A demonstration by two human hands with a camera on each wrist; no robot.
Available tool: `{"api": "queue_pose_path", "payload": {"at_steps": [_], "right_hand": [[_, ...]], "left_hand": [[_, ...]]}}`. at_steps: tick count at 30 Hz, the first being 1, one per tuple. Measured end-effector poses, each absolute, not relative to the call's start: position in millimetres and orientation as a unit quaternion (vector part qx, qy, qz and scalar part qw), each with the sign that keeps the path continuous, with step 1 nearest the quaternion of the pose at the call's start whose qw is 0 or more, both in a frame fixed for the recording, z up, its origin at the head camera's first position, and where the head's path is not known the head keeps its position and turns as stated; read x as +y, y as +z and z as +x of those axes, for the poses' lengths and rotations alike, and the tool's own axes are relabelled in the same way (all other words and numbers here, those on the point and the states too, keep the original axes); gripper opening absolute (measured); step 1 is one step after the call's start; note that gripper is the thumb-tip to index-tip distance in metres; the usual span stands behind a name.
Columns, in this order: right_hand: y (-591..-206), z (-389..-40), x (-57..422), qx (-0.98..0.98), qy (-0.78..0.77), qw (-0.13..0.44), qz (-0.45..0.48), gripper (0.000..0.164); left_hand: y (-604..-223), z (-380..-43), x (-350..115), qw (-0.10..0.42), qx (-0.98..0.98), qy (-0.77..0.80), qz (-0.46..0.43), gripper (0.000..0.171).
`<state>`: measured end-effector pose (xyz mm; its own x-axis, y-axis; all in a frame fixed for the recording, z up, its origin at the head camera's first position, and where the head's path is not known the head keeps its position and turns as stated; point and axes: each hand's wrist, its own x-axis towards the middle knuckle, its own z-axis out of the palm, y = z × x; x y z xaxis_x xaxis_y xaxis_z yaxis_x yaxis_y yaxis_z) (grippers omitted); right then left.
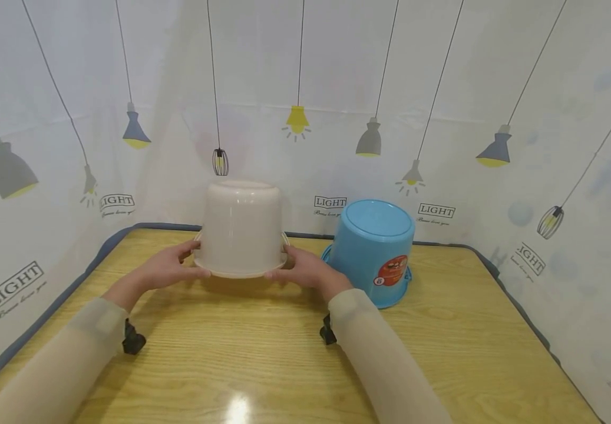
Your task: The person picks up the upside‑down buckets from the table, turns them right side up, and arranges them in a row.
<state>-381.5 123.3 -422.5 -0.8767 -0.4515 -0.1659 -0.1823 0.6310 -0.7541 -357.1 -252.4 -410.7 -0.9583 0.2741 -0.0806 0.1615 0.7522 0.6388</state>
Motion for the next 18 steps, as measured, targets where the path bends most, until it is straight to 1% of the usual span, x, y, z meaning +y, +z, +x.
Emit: {"api": "queue_pose_path", "payload": {"at_steps": [4,9,13,18], "right_hand": [[-420.7,-379.0,124.3,0.888,-0.396,0.16,-0.169,0.119],[-421.6,-378.5,126.7,0.882,-0.417,0.159,-0.151,0.116],[-421.2,-377.8,127.3,0.873,-0.442,0.136,-0.154,0.111],[-419.6,-376.9,125.1,0.867,-0.461,0.091,-0.164,0.098]], "left_hand": [[-409.7,-356.3,-252.0,0.082,0.927,0.346,0.118,0.121],[-406.2,-353.6,-248.0,0.076,0.918,0.371,0.118,0.119],[-404.2,-350.2,-244.0,0.067,0.894,0.43,0.109,0.115],[-401.7,-345.5,-241.2,0.046,0.874,0.475,0.094,0.102]]}}
